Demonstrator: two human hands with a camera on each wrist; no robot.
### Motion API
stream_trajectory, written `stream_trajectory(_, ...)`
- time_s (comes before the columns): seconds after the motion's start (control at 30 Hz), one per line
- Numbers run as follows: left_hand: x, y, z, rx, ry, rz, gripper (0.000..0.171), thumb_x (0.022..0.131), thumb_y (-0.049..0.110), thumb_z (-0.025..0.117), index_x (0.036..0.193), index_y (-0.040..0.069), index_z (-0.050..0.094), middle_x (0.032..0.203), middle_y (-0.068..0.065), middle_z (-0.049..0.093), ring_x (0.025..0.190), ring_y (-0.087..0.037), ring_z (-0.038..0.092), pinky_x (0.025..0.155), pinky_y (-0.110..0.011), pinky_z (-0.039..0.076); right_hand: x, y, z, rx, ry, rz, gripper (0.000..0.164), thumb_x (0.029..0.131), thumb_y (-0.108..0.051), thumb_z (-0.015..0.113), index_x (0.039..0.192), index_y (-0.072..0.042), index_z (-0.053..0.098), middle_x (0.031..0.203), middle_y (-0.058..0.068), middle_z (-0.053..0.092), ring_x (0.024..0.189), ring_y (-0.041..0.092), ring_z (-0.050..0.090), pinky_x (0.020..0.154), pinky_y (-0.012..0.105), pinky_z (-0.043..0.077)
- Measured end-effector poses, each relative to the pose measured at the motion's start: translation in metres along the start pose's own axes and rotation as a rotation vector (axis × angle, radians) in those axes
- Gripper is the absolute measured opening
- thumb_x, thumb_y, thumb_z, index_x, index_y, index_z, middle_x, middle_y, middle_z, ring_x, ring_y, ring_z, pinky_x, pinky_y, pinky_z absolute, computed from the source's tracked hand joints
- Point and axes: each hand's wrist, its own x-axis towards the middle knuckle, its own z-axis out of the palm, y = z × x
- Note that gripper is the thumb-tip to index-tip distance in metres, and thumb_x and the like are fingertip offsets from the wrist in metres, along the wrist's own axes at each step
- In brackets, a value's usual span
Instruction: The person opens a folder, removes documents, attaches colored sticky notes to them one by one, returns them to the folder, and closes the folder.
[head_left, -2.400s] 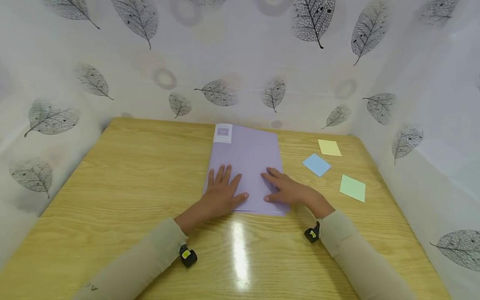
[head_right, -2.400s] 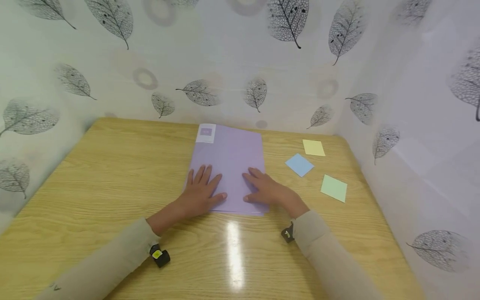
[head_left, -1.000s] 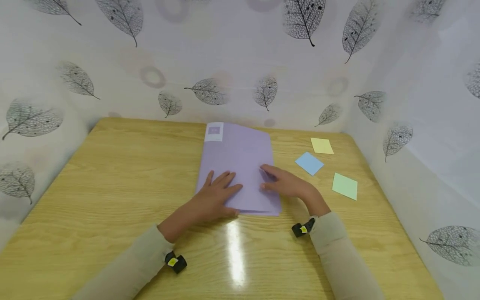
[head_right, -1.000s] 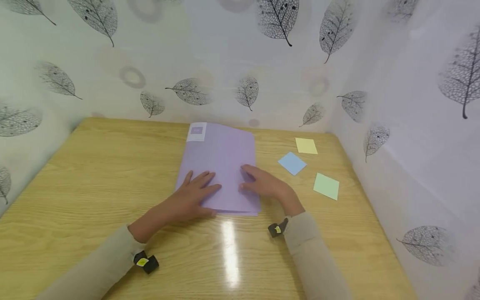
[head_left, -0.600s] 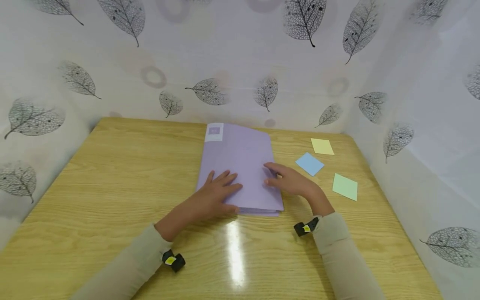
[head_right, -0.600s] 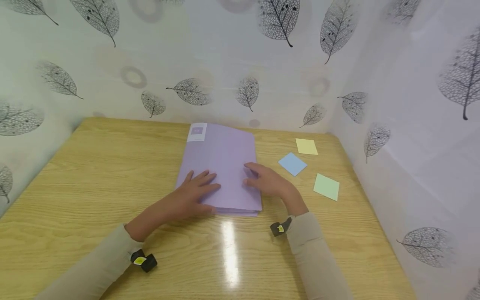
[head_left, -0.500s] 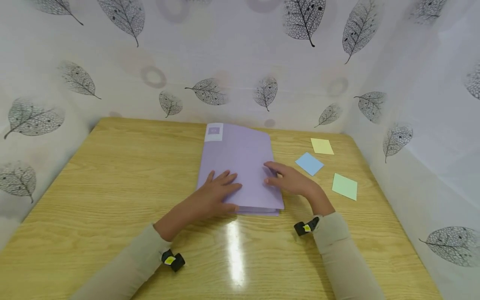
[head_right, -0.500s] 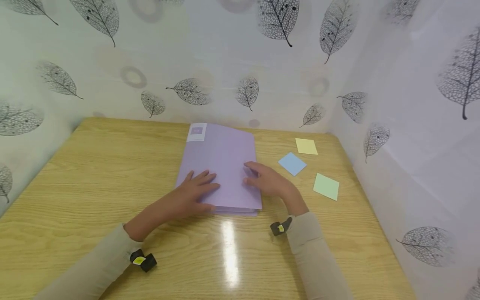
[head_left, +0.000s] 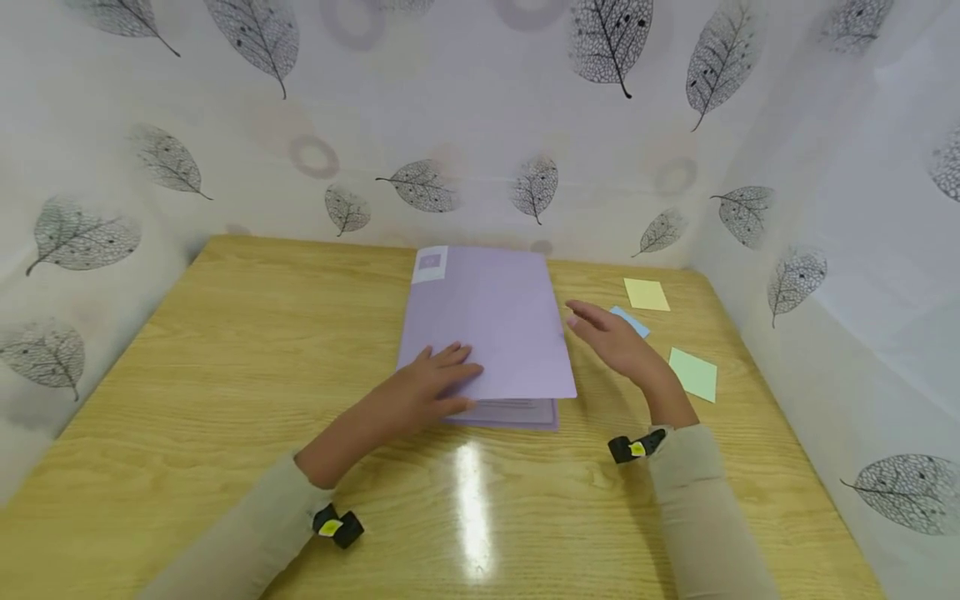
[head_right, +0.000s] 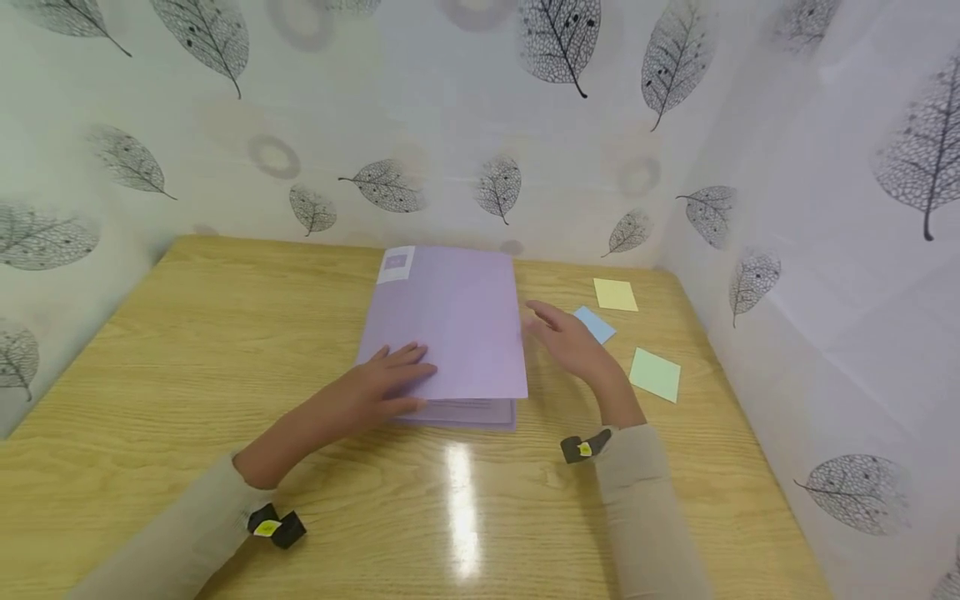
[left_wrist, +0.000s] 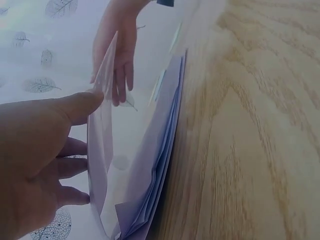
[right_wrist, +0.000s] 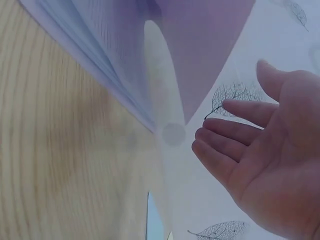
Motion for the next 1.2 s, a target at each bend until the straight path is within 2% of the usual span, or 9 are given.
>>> stream_trajectory(0.13, -0.004, 0.000, 0.001, 0.040, 0.081, 0.049, 0.047, 0.099, 0.030, 0.066, 0.141, 0.011, 0.060, 0.155, -0.018, 0.043, 0.145, -0.035, 0.040, 0.120, -0.055, 0.027, 0.001, 0.009, 0.000, 0.005, 0.015, 0.008, 0.071, 0.107, -0.056, 0.031, 0.157, -0.005, 0.034, 0.161, 0.017, 0.036, 0.150, 0.040, 0.028, 0.121, 0.058, 0.025)
stream_trajectory(0.23, -0.007, 0.000, 0.002, 0.118, 0.185, 0.115, 0.040, 0.098, 0.027, 0.068, 0.135, 0.015, 0.066, 0.149, -0.015, 0.052, 0.138, -0.032, 0.050, 0.114, -0.049, 0.039, 0.003, 0.014, 0.007, -0.015, -0.012, 0.031, 0.069, 0.108, -0.053, 0.031, 0.156, -0.003, 0.035, 0.159, 0.019, 0.037, 0.149, 0.041, 0.030, 0.120, 0.058, 0.027)
stream_trajectory(0.43, -0.009, 0.000, -0.001, 0.212, 0.417, 0.257, 0.032, 0.090, 0.016, 0.076, 0.122, 0.013, 0.074, 0.131, -0.011, 0.067, 0.118, -0.024, 0.067, 0.091, -0.036, 0.057, 0.007, 0.014, 0.028, -0.159, -0.116, -0.025, 0.051, 0.105, -0.030, 0.053, 0.149, -0.005, 0.048, 0.147, 0.019, 0.054, 0.138, 0.039, 0.048, 0.112, 0.056, 0.040)
stream_trajectory(0.63, -0.014, -0.004, -0.005, 0.143, 0.541, 0.300, 0.026, 0.090, 0.009, 0.075, 0.115, 0.009, 0.074, 0.123, -0.010, 0.071, 0.114, -0.023, 0.069, 0.088, -0.034, 0.058, 0.008, 0.004, 0.045, -0.252, -0.166, -0.051, 0.052, 0.100, -0.028, 0.063, 0.146, -0.006, 0.052, 0.143, 0.017, 0.057, 0.132, 0.035, 0.054, 0.111, 0.053, 0.042)
stream_trajectory(0.7, -0.017, -0.005, -0.006, 0.122, 0.572, 0.304, 0.022, 0.091, 0.009, 0.074, 0.113, 0.008, 0.073, 0.122, -0.011, 0.072, 0.113, -0.024, 0.069, 0.087, -0.034, 0.059, 0.009, 0.001, 0.050, -0.295, -0.176, -0.054, 0.061, 0.097, -0.029, 0.068, 0.148, -0.002, 0.048, 0.149, 0.018, 0.051, 0.135, 0.036, 0.051, 0.113, 0.053, 0.041)
stream_trajectory(0.83, -0.021, -0.004, -0.008, 0.081, 0.617, 0.280, 0.016, 0.090, 0.007, 0.074, 0.106, 0.005, 0.071, 0.123, -0.014, 0.071, 0.113, -0.026, 0.069, 0.084, -0.034, 0.060, 0.010, -0.005, 0.057, -0.387, -0.214, -0.066, 0.078, 0.093, -0.031, 0.074, 0.154, 0.000, 0.036, 0.163, 0.020, 0.028, 0.149, 0.040, 0.030, 0.120, 0.053, 0.030)
stream_trajectory(0.93, -0.025, -0.004, -0.009, 0.041, 0.649, 0.272, 0.014, 0.087, 0.000, 0.075, 0.099, 0.005, 0.070, 0.125, -0.016, 0.070, 0.114, -0.029, 0.069, 0.084, -0.034, 0.060, 0.011, -0.010, 0.061, -0.398, -0.257, -0.046, 0.078, 0.094, -0.031, 0.073, 0.156, -0.003, 0.035, 0.166, 0.018, 0.020, 0.153, 0.040, 0.019, 0.123, 0.053, 0.023)
stream_trajectory(1.1, -0.032, -0.008, -0.011, -0.030, 0.740, 0.330, 0.021, 0.083, -0.013, 0.072, 0.096, 0.003, 0.072, 0.122, -0.021, 0.070, 0.114, -0.035, 0.068, 0.094, -0.029, 0.055, 0.012, -0.014, 0.063, -0.446, -0.276, -0.043, 0.071, 0.094, -0.029, 0.072, 0.153, -0.004, 0.041, 0.165, 0.020, 0.023, 0.151, 0.040, 0.024, 0.122, 0.053, 0.026)
stream_trajectory(1.2, -0.036, -0.012, -0.011, -0.053, 0.816, 0.362, 0.017, 0.089, -0.011, 0.068, 0.101, -0.001, 0.074, 0.119, -0.023, 0.071, 0.114, -0.036, 0.067, 0.096, -0.025, 0.052, 0.012, -0.015, 0.064, -0.468, -0.273, -0.058, 0.070, 0.095, -0.027, 0.072, 0.153, -0.004, 0.041, 0.164, 0.022, 0.023, 0.151, 0.041, 0.024, 0.122, 0.053, 0.026)
